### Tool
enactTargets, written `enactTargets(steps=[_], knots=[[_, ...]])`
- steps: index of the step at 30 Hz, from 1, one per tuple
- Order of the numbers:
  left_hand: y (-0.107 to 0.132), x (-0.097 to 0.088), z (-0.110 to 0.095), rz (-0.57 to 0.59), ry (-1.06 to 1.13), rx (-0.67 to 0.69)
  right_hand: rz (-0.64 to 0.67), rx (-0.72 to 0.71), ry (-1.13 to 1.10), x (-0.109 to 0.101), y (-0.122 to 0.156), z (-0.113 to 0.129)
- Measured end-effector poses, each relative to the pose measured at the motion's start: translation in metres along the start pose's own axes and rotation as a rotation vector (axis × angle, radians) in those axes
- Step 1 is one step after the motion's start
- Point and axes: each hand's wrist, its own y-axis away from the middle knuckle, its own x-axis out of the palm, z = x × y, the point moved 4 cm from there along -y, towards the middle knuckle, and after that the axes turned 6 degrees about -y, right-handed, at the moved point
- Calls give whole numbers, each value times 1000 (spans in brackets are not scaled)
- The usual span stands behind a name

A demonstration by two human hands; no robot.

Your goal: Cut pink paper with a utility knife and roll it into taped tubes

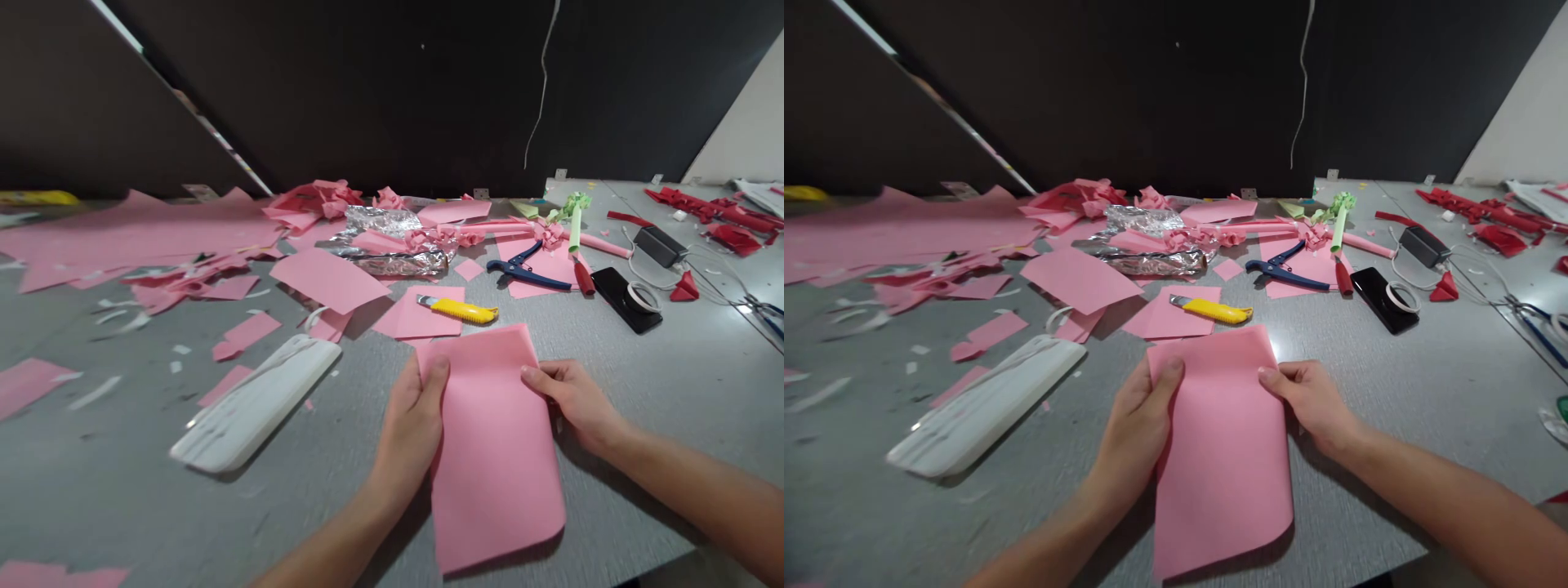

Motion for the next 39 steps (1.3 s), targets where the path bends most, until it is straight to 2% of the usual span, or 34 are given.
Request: enactTargets(steps=[11, 19, 28, 39], knots=[[0, 4, 3, 37, 2, 22, -20, -29, 27, -9, -3, 1], [10, 15, 7, 168, 82, -27, 17, -37, -61, -6, 2, 6], [13, 16, 11, 180, 145, -101, -18, -23, -60, -10, 5, 2], [14, 17, 12, 186, 171, -122, -21, -22, -71, -10, 6, 3]])
